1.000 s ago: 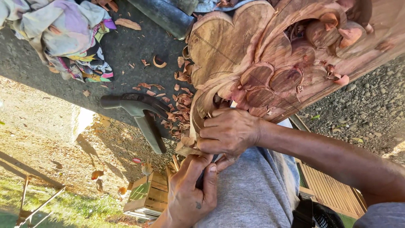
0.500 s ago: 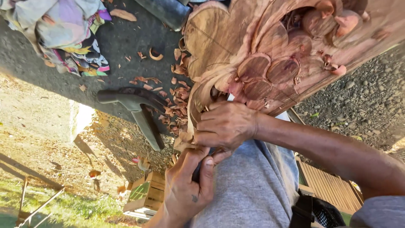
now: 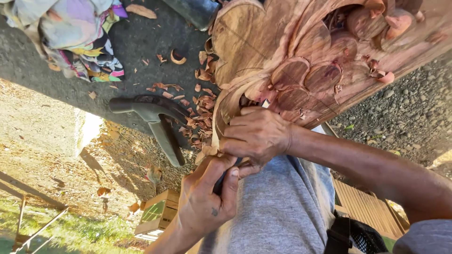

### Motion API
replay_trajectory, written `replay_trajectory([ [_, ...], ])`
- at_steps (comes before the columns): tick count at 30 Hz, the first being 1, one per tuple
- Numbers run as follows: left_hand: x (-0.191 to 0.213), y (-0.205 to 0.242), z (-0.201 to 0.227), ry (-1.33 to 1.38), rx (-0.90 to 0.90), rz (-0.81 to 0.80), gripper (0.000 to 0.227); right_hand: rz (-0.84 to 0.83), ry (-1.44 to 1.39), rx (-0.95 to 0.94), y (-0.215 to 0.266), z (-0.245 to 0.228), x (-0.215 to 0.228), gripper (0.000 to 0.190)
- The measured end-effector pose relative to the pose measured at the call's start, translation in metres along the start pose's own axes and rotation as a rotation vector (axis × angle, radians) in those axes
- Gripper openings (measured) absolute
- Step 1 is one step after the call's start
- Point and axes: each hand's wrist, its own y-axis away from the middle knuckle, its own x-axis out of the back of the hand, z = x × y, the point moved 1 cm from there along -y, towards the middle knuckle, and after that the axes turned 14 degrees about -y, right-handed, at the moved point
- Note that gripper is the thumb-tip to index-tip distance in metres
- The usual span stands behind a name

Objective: Intricately carving decorative patterns into a piece of wood using chisels and a hammer.

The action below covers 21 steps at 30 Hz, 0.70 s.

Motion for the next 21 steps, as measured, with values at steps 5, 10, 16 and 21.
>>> replay_trajectory([
  [5,0.01,-0.018,-0.006,0.008,-0.084,-0.017,0.017,0.067,0.1,-0.055,0.001,-0.002,-0.004,0.048],
  [10,0.01,-0.003,-0.005,-0.018,-0.058,-0.077,0.018,0.076,0.129,-0.076,-0.001,-0.001,0.003,0.052],
  [16,0.012,-0.014,0.006,-0.084,-0.041,-0.08,0.023,0.06,0.053,-0.061,-0.002,-0.003,0.006,0.055],
  [21,0.018,-0.027,-0.003,-0.051,-0.063,-0.12,0.018,0.099,0.08,-0.121,-0.001,-0.003,0.003,0.054],
])
